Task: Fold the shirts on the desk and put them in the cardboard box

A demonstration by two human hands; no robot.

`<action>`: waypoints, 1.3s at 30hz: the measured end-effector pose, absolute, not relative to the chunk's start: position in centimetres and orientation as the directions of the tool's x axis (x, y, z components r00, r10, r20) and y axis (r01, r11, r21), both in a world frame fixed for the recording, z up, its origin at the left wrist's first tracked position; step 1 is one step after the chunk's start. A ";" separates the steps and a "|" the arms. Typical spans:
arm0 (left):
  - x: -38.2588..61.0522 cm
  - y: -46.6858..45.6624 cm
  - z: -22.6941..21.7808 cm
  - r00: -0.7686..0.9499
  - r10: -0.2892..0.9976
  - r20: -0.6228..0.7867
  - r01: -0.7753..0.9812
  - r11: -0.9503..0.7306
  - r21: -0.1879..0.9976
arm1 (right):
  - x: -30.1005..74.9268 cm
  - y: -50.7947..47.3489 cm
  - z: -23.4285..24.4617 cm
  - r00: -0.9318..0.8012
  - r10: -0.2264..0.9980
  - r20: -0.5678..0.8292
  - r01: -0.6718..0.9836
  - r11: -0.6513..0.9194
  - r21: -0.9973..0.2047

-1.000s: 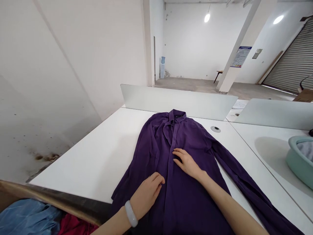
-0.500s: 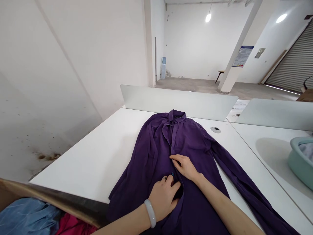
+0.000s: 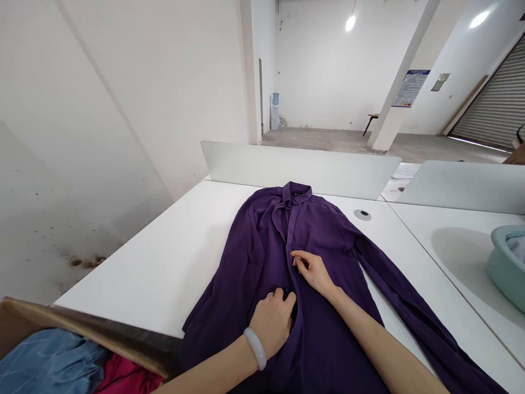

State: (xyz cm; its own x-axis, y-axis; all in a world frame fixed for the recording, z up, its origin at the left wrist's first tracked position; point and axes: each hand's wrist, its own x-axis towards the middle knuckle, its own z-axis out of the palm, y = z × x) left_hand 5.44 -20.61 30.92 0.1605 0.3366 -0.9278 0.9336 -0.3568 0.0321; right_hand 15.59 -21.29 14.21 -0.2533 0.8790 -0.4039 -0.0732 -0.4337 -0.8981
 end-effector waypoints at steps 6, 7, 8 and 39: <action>6.2 -20.5 31.0 0.113 0.331 -0.937 0.937 -0.349 -0.011 | 15.7 -21.1 14.4 -0.237 0.906 -0.350 -0.064 -0.374 -0.925; 6.3 -20.4 31.0 0.105 0.323 -0.940 0.935 -0.355 -0.018 | 15.8 -21.1 14.5 -0.235 0.909 -0.344 -0.060 -0.367 -0.928; 6.3 -20.4 31.0 0.099 0.316 -0.943 0.933 -0.360 -0.022 | 15.8 -21.1 14.5 -0.236 0.910 -0.341 -0.058 -0.364 -0.930; 2.3 -18.5 31.6 0.135 0.499 -0.856 0.960 0.147 0.238 | 15.7 -21.2 14.4 -0.302 0.911 -0.281 -0.035 -0.305 -0.952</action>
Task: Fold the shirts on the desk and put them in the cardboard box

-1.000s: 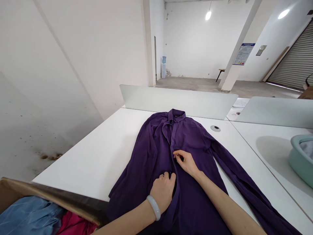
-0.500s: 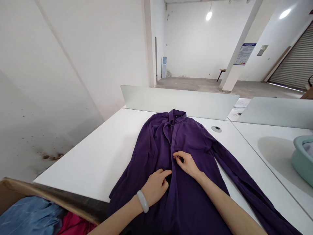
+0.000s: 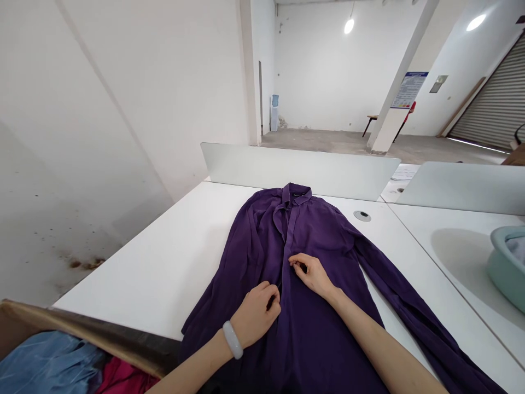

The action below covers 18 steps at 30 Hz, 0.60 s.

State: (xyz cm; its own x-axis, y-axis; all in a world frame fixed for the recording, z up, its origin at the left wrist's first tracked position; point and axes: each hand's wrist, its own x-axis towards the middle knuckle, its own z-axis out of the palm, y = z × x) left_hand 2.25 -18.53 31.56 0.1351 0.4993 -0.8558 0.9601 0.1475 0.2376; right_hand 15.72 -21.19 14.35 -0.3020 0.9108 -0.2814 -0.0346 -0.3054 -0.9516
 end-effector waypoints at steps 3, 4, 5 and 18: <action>2.3 -18.6 31.7 0.130 0.504 -0.854 0.958 0.159 0.239 | 15.7 -21.2 14.3 -0.308 0.908 -0.285 -0.035 -0.311 -0.950; 2.3 -18.6 31.7 0.128 0.507 -0.852 0.957 0.161 0.240 | 15.7 -21.2 14.3 -0.309 0.907 -0.287 -0.034 -0.313 -0.949; 2.4 -18.6 31.7 0.125 0.514 -0.848 0.957 0.163 0.240 | 15.7 -21.2 14.3 -0.309 0.906 -0.289 -0.033 -0.314 -0.949; 2.7 -18.9 31.9 0.139 0.477 -0.868 0.963 0.137 0.230 | 15.6 -21.2 14.5 -0.304 0.905 -0.299 -0.024 -0.321 -0.947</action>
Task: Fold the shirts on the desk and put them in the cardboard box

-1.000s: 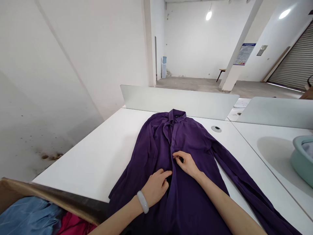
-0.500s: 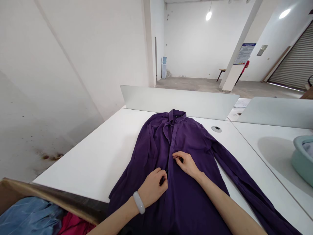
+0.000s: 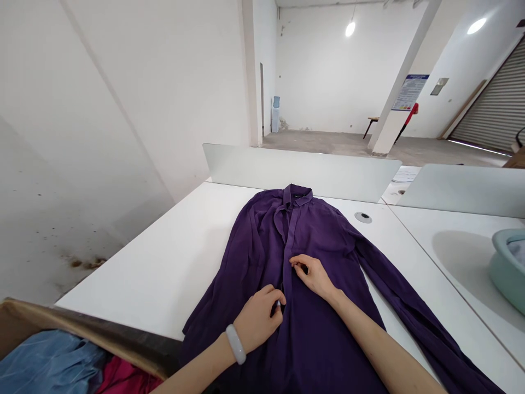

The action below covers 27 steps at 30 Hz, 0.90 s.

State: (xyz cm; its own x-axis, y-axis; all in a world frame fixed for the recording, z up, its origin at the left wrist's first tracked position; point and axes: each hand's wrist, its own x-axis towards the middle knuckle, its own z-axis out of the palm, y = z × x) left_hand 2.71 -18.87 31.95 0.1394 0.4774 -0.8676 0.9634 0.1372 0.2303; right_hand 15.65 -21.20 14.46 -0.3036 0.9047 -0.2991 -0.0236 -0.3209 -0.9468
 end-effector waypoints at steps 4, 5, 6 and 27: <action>3.1 -19.2 31.9 0.156 0.437 -0.886 0.971 0.097 0.218 | 15.8 -21.2 14.1 -0.272 0.906 -0.324 -0.001 -0.337 -0.942; 3.1 -19.3 31.8 0.156 0.421 -0.893 0.973 0.092 0.213 | 16.0 -21.0 13.8 -0.258 0.905 -0.337 0.005 -0.348 -0.938; 3.1 -19.3 31.8 0.154 0.403 -0.902 0.975 0.087 0.205 | 16.2 -20.5 13.4 -0.245 0.904 -0.350 0.012 -0.358 -0.934; 1.8 -22.8 29.6 0.150 0.244 -0.958 0.988 -0.082 0.133 | 8.6 -2.0 -3.1 0.037 0.720 -0.693 0.293 -0.671 -0.681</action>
State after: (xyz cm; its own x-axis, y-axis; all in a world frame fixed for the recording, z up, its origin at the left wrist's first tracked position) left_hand 1.79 -22.80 29.61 0.1495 0.2442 -0.9581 0.9877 -0.0819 0.1333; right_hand 8.61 -1.95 -3.14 0.0371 0.7198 -0.6932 0.2929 -0.6711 -0.6811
